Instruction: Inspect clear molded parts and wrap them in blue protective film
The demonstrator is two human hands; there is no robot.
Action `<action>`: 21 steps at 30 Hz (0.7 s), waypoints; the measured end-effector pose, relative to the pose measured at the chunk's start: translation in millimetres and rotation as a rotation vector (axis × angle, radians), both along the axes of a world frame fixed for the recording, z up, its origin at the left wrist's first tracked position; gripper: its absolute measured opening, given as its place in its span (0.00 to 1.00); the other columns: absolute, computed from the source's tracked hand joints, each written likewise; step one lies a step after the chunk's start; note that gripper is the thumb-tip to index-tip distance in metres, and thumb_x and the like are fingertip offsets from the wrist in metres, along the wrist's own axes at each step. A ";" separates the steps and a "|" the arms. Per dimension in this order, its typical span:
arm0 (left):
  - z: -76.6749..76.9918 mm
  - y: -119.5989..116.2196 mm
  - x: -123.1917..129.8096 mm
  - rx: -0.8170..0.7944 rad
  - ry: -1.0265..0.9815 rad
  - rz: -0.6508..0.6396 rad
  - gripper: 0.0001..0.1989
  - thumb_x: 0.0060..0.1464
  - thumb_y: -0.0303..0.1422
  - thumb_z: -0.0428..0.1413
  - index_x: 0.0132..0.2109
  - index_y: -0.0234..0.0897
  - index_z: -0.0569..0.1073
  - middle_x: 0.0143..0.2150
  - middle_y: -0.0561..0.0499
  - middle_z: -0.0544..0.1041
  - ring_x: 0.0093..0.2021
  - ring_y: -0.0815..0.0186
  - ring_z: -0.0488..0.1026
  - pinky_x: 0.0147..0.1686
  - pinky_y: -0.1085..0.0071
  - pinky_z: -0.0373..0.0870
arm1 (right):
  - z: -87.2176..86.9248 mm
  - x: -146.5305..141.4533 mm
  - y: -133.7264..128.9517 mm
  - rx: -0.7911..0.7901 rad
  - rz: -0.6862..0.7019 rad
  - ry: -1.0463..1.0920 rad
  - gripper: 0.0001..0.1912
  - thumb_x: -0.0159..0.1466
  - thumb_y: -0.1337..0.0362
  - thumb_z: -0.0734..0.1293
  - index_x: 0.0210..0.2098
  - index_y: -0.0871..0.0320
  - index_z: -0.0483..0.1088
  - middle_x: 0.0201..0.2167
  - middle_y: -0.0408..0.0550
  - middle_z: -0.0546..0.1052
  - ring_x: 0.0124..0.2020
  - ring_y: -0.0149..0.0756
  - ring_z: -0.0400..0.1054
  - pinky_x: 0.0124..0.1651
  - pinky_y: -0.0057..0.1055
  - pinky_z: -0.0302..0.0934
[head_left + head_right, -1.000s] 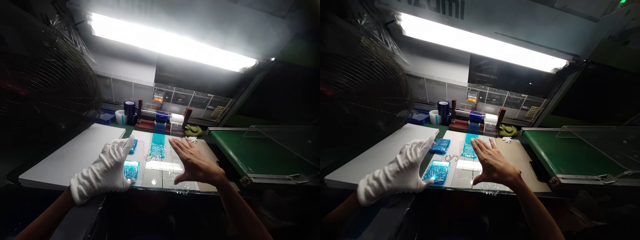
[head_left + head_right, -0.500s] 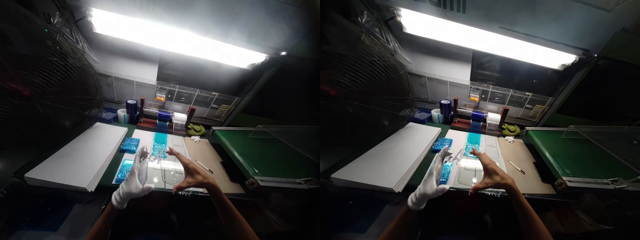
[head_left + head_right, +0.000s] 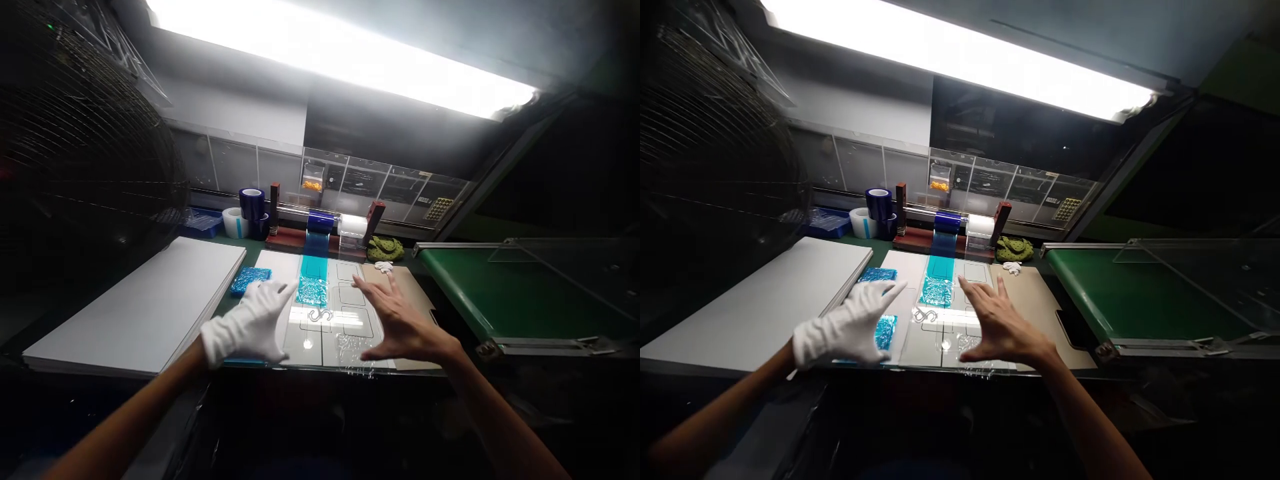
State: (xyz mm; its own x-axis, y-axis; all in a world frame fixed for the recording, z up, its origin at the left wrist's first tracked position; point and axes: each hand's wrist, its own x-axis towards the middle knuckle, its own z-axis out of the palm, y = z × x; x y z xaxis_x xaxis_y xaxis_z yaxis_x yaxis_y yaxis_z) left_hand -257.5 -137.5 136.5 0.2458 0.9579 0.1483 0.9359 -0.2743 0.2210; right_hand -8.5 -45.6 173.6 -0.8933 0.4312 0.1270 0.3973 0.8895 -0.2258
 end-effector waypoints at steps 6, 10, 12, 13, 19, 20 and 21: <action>-51.5 7.2 18.9 -0.133 -0.646 -0.101 0.56 0.40 0.48 0.59 0.66 0.35 0.34 0.63 0.37 0.53 0.62 0.53 0.56 0.59 0.57 0.57 | -50.6 35.5 15.3 -0.375 -0.035 0.043 0.66 0.46 0.43 0.72 0.66 0.55 0.24 0.61 0.61 0.58 0.62 0.54 0.52 0.62 0.62 0.34; -26.7 31.7 26.8 -0.079 -0.031 -0.053 0.55 0.28 0.40 0.63 0.65 0.34 0.49 0.56 0.35 0.61 0.54 0.43 0.61 0.55 0.46 0.56 | -27.1 40.8 13.2 -0.033 -0.133 -0.074 0.68 0.45 0.50 0.75 0.66 0.56 0.24 0.62 0.62 0.57 0.62 0.59 0.50 0.61 0.67 0.21; -12.6 39.7 28.5 -0.041 0.144 -0.050 0.53 0.26 0.38 0.62 0.63 0.31 0.54 0.51 0.35 0.65 0.49 0.42 0.64 0.52 0.44 0.57 | -15.7 46.0 14.8 0.067 -0.127 -0.105 0.68 0.44 0.54 0.76 0.66 0.57 0.24 0.62 0.61 0.57 0.62 0.59 0.49 0.60 0.66 0.17; -8.2 41.5 29.3 -0.044 0.153 -0.072 0.53 0.26 0.38 0.62 0.63 0.31 0.54 0.51 0.35 0.65 0.48 0.43 0.65 0.52 0.45 0.58 | -13.1 50.5 17.0 0.063 -0.113 -0.112 0.68 0.44 0.54 0.76 0.66 0.57 0.24 0.62 0.61 0.57 0.63 0.58 0.49 0.61 0.66 0.17; -25.2 44.5 50.7 -0.242 -0.157 -0.126 0.56 0.32 0.40 0.62 0.66 0.44 0.42 0.62 0.43 0.57 0.58 0.50 0.60 0.54 0.59 0.62 | -37.6 91.8 46.4 -0.305 -0.072 -0.069 0.67 0.46 0.46 0.73 0.66 0.57 0.23 0.63 0.61 0.54 0.66 0.56 0.42 0.62 0.62 0.22; -33.7 48.9 58.8 -0.211 -0.159 -0.043 0.55 0.32 0.40 0.61 0.66 0.42 0.44 0.62 0.42 0.58 0.58 0.49 0.60 0.55 0.57 0.61 | -45.8 97.4 53.8 -0.339 -0.090 -0.059 0.67 0.46 0.46 0.73 0.66 0.57 0.23 0.63 0.61 0.54 0.66 0.56 0.42 0.62 0.62 0.22; -43.1 54.9 67.4 -0.166 -0.150 0.072 0.54 0.32 0.41 0.61 0.66 0.37 0.46 0.61 0.39 0.59 0.58 0.46 0.60 0.56 0.54 0.59 | -54.7 102.3 62.4 -0.359 -0.119 -0.052 0.67 0.46 0.45 0.73 0.66 0.56 0.24 0.63 0.62 0.54 0.65 0.56 0.42 0.62 0.62 0.20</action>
